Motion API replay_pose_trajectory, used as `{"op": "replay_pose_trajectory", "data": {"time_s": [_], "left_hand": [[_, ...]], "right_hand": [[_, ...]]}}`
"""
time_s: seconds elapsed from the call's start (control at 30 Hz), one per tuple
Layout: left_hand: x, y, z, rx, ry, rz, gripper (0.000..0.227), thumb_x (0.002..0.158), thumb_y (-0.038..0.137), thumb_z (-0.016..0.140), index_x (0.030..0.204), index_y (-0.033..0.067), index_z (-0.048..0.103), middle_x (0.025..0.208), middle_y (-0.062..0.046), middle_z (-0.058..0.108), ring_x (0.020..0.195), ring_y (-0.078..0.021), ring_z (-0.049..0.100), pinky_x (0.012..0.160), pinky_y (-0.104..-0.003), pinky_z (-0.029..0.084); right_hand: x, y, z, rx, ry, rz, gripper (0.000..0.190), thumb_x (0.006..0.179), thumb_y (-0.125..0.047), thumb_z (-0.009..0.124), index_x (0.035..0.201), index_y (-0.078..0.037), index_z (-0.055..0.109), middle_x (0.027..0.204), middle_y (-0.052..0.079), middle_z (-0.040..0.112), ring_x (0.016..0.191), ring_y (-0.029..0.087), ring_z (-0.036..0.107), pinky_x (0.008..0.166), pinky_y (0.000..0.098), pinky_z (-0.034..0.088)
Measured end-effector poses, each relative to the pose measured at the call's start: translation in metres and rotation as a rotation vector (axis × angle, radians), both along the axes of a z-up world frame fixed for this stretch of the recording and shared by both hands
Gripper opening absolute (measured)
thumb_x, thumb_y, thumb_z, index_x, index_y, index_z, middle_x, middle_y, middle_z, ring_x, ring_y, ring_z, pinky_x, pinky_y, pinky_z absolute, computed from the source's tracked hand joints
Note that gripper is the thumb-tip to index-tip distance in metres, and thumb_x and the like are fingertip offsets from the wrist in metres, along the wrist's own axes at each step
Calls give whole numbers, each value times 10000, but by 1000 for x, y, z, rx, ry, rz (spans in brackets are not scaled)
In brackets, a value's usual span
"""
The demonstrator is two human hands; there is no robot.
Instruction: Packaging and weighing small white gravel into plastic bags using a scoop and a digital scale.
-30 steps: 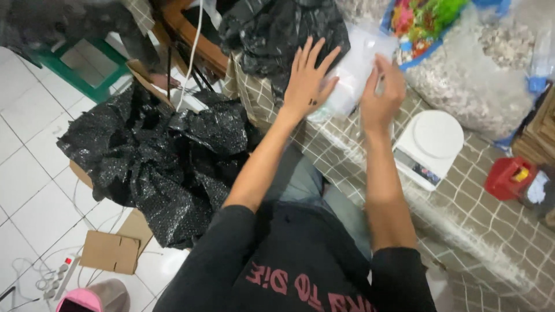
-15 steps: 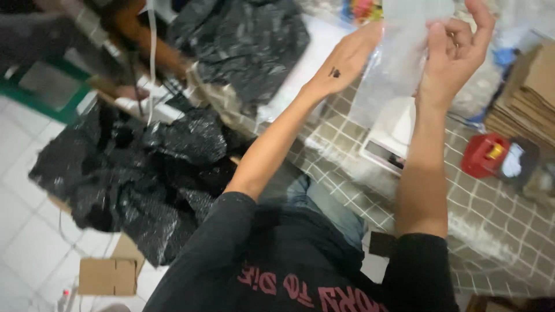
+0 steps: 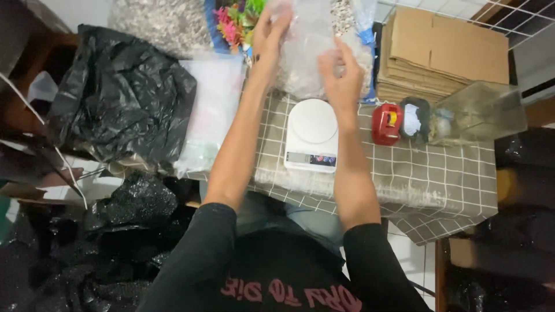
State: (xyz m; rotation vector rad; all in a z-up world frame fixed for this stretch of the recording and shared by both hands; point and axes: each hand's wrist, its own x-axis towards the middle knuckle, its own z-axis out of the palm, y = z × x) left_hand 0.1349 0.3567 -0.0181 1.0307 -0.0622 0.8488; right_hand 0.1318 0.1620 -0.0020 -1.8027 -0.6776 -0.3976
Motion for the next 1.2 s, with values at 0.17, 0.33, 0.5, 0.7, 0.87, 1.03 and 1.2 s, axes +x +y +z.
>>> {"op": "replay_pose_trajectory", "data": {"time_s": [0.17, 0.33, 0.5, 0.7, 0.87, 1.03, 1.2], "left_hand": [[-35, -32, 11, 136, 149, 166, 258, 983, 322, 685, 1160, 137, 652, 962, -3, 680, 784, -79, 542, 715, -234, 466], [-44, -53, 26, 182, 161, 217, 247, 1027, 324, 605, 1110, 104, 530, 778, 21, 441, 810, -130, 728, 729, -258, 521], [-43, -64, 21, 305, 179, 357, 183, 1042, 216, 579, 1139, 88, 667, 1058, -46, 755, 955, -160, 698, 887, -299, 544], [-38, -62, 7, 819, -16, 550, 363, 995, 35, 625, 1324, 183, 586, 1310, -134, 522, 1221, -286, 562, 1016, -388, 523], [-10, -85, -19, 1115, -150, 558, 365, 908, 121, 691, 1257, 223, 661, 1157, -60, 649, 904, -196, 674, 819, -350, 565], [-22, -69, -16, 1065, -80, 528, 469, 889, 175, 682, 1347, 272, 647, 1243, -22, 584, 972, -231, 698, 793, -362, 556], [-32, -53, -8, 1055, -17, 439, 392, 934, 210, 655, 1325, 197, 638, 977, -4, 559, 865, -258, 635, 779, -380, 511]], "right_hand": [[3, 8, 2, -48, -142, -102, 103, 966, -143, 699, 1058, -100, 711, 1006, 45, 749, 943, 222, 690, 800, 339, 521], [17, 3, -2, 155, -43, -264, 153, 944, -47, 734, 1076, -97, 675, 1023, 24, 699, 885, 185, 671, 845, 305, 510], [37, -6, -20, 365, 49, -399, 89, 892, -112, 763, 914, -131, 679, 891, 16, 741, 848, 169, 701, 791, 319, 601], [41, -24, -23, 566, 203, -270, 175, 1091, -214, 544, 941, -144, 487, 837, 49, 673, 611, 128, 636, 438, 208, 561], [24, -12, -15, 402, -11, -234, 194, 1055, -217, 624, 942, -121, 499, 841, 14, 529, 748, 121, 455, 745, 284, 385], [20, 1, -25, 230, -122, -136, 112, 1013, -121, 644, 986, -57, 557, 903, 94, 546, 915, 140, 478, 867, 323, 403], [19, -11, -24, -80, -277, 97, 355, 1029, -224, 681, 1186, 94, 675, 1235, 300, 634, 1220, 510, 569, 1135, 547, 333]]}}
